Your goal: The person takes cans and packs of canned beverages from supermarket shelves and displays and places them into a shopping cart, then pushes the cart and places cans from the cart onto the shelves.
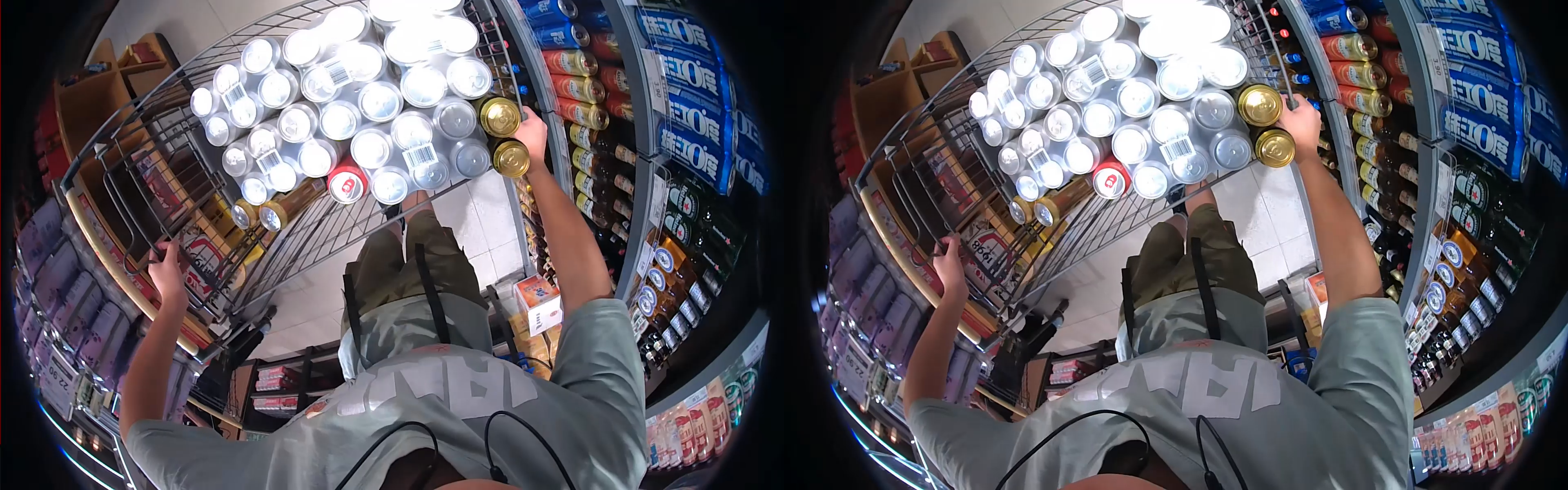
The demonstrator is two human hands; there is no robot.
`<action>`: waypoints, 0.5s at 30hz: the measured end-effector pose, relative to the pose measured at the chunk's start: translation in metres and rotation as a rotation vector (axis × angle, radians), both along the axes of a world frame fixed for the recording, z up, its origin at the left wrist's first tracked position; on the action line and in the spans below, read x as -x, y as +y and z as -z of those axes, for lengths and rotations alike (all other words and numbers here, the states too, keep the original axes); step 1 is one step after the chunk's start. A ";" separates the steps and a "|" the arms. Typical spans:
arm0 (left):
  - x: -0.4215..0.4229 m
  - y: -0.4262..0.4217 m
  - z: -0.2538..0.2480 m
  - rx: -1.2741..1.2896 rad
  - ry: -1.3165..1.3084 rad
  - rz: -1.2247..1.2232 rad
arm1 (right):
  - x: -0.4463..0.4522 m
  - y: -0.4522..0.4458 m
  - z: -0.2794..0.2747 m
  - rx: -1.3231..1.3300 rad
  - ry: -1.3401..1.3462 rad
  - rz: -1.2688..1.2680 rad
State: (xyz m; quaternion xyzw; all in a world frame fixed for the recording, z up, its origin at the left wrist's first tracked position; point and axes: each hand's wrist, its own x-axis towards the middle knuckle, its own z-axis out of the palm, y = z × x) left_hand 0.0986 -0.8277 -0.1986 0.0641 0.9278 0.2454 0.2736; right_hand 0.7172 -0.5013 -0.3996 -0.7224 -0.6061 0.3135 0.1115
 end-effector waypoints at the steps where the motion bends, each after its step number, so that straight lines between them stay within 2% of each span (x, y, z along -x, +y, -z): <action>1: -0.006 -0.004 0.001 0.007 0.015 -0.005 | -0.003 -0.005 -0.001 0.014 -0.033 -0.010; 11: -0.050 -0.036 -0.002 0.009 -0.001 0.004 | -0.054 -0.059 0.007 -0.036 -0.046 0.005; 13: -0.054 -0.045 0.002 -0.002 0.003 0.021 | -0.063 -0.067 -0.002 0.051 -0.035 -0.001; 15: -0.066 -0.049 0.002 -0.015 0.009 0.007 | -0.074 -0.078 -0.001 0.032 0.004 0.018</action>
